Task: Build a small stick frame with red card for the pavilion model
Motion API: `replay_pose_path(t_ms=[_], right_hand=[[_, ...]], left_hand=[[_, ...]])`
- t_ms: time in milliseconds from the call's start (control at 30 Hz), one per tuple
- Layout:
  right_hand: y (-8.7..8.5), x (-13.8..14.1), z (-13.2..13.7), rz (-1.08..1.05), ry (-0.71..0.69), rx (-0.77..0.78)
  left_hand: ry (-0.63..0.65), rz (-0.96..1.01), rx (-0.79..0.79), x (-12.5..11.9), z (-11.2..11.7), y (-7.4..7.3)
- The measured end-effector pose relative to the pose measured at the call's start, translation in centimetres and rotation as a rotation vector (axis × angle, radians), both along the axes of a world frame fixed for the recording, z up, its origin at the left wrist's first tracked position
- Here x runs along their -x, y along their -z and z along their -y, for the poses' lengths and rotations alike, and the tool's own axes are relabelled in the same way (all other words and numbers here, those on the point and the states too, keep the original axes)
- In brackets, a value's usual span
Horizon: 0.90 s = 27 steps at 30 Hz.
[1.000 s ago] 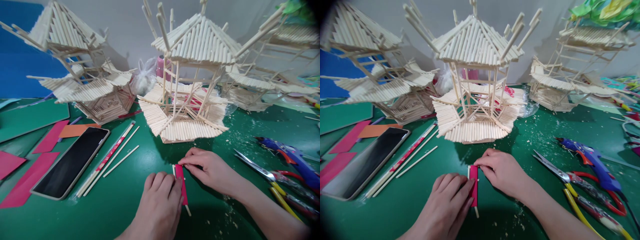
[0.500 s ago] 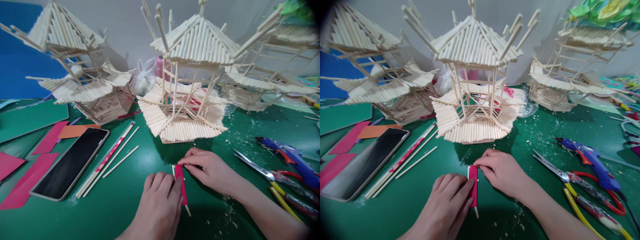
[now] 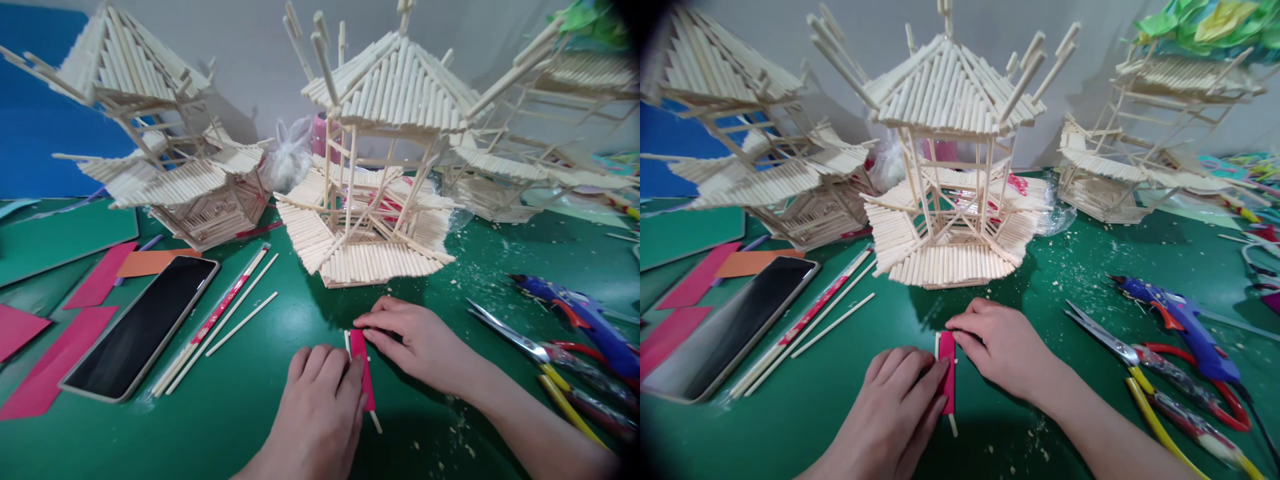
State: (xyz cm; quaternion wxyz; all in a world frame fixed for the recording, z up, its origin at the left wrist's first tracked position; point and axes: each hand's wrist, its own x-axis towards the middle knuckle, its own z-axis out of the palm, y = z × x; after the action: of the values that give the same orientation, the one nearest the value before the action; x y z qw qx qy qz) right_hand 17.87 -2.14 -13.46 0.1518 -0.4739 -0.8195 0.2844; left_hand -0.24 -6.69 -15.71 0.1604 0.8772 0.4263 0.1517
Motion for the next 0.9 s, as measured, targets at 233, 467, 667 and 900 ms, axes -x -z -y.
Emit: replay_pose_path(t_ms=[233, 467, 667, 900], right_hand=[[0.0, 0.2, 0.0, 0.014, -0.005, 0.001], [0.1, 0.3, -0.1, -0.036, 0.006, 0.012], [-0.3, 0.3, -0.2, -0.029, 0.02, 0.035], [-1.2, -0.2, -0.4, -0.038, -0.03, 0.113]], left_hand=[[-0.001, -0.001, -0.019, -0.1, 0.0, 0.4], [-0.012, -0.008, -0.054, -0.1, 0.2, 0.5], [-0.02, 0.013, -0.072, -0.3, 0.3, 0.6], [-0.015, 0.123, -0.074, 0.1, 0.2, -0.1]])
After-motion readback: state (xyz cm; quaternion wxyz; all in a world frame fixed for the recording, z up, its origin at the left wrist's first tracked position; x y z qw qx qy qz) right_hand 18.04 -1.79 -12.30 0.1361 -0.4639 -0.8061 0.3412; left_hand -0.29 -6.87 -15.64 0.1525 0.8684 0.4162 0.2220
